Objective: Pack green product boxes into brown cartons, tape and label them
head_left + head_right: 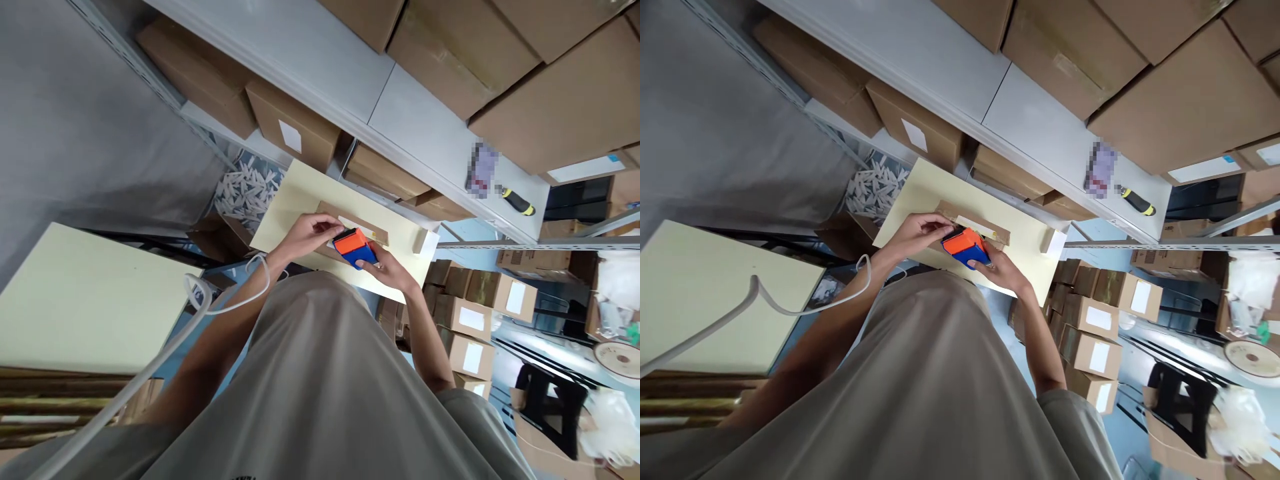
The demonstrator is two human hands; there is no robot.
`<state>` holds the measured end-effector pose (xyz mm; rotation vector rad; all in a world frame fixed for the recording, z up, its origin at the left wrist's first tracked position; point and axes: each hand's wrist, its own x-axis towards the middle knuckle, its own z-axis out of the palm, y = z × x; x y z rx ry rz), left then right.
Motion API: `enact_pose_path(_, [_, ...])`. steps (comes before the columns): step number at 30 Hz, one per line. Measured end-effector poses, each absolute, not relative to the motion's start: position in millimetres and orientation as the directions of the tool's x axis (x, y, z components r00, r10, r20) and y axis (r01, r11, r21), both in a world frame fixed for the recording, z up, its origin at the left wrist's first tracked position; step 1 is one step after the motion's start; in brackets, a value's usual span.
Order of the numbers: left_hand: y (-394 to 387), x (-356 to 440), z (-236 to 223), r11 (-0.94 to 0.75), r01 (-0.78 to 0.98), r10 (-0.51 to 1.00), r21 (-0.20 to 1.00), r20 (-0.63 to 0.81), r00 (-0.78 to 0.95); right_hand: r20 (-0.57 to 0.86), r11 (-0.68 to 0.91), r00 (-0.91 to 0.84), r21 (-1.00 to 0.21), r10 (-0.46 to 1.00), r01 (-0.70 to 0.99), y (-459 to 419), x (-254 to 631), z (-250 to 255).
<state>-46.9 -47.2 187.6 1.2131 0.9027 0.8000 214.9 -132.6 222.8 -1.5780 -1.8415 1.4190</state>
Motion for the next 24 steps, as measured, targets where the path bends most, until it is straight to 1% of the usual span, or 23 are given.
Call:
enact_pose_path(5, [-58, -44, 180, 0.111, -0.048, 0.94, 0.993, -0.089, 0.331, -0.42, -0.15, -0.307, -0.764, 0.854, 0.628, -128, 209, 236])
enact_pose_path(9, [-72, -38, 162, 0.115, -0.035, 0.977, 0.993, -0.106, 0.184, -0.493, -0.217, -0.277, -0.728, 0.825, 0.65, -121, 205, 244])
enact_pose_path(11, [-74, -43, 152, 0.155, -0.052, 0.984, 0.987, -0.149, 0.095, -0.551, -0.252, -0.303, -0.715, 0.777, 0.652, -118, 208, 253])
enact_pose_path(14, [-68, -60, 137, 0.24, -0.14, 0.968, 0.961, -0.247, -0.039, -0.642, -0.3, -0.304, -0.656, 0.704, 0.693, -113, 220, 270])
enact_pose_path(16, [-60, -71, 127, 0.312, -0.226, 0.943, 0.923, -0.33, -0.042, -0.678, -0.32, -0.272, -0.613, 0.683, 0.723, -105, 230, 279])
enact_pose_path(20, [-54, -72, 114, 0.456, -0.378, 0.877, 0.806, -0.478, 0.039, -0.724, -0.306, -0.237, -0.532, 0.648, 0.789, -73, 243, 284])
enact_pose_path(24, [-52, -62, 108, 0.519, -0.422, 0.825, 0.743, -0.565, 0.021, -0.758, -0.269, -0.261, -0.496, 0.597, 0.825, -36, 251, 269])
